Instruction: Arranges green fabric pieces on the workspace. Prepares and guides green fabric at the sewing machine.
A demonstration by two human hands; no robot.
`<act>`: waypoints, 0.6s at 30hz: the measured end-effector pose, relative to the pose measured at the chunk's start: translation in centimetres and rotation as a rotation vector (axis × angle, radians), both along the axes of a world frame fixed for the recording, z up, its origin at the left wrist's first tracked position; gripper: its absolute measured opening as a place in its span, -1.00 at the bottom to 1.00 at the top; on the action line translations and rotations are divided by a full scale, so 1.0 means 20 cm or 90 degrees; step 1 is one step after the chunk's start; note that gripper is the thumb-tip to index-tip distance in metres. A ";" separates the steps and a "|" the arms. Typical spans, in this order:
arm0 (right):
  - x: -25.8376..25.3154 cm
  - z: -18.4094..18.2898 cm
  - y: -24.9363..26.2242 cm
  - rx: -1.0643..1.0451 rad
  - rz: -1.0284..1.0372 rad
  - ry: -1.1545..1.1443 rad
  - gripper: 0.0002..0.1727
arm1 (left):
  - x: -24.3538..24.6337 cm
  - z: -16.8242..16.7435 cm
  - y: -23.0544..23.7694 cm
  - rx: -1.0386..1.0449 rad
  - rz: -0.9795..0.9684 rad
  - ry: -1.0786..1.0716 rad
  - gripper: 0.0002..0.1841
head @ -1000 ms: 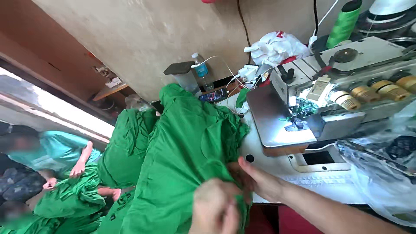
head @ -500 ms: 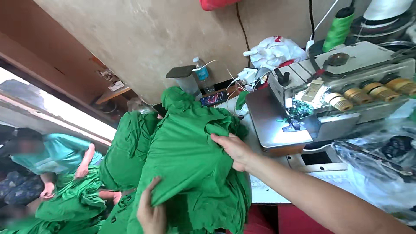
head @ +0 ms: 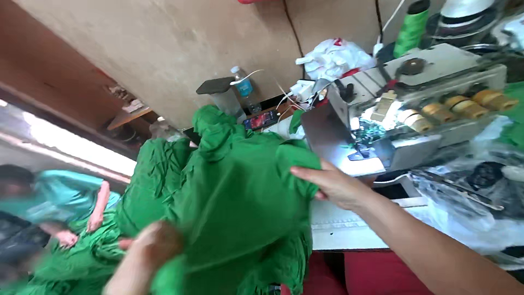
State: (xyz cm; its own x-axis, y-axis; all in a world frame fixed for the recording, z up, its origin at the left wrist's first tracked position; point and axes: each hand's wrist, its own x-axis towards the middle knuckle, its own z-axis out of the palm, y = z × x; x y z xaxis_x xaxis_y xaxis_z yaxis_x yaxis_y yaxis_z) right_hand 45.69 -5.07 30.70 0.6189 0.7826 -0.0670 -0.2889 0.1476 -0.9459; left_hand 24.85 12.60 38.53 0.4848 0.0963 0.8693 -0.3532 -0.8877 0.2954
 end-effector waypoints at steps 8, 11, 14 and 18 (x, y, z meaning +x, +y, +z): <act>0.07 -0.20 -0.40 0.069 -0.162 -0.216 -0.60 | 0.27 -0.51 -0.49 -0.138 -0.339 0.321 -0.63; 0.04 -0.23 -0.47 0.010 -0.235 -0.192 -0.66 | 0.25 -0.66 -0.68 -0.208 -0.395 0.507 -0.86; 0.02 -0.27 -0.50 -0.046 -0.252 -0.229 -0.59 | 0.25 -0.69 -0.72 -0.035 -0.434 0.694 -0.47; 0.00 -0.30 -0.52 -0.076 -0.231 -0.274 -0.54 | 0.35 -0.52 -0.51 -0.004 -0.445 0.606 -0.41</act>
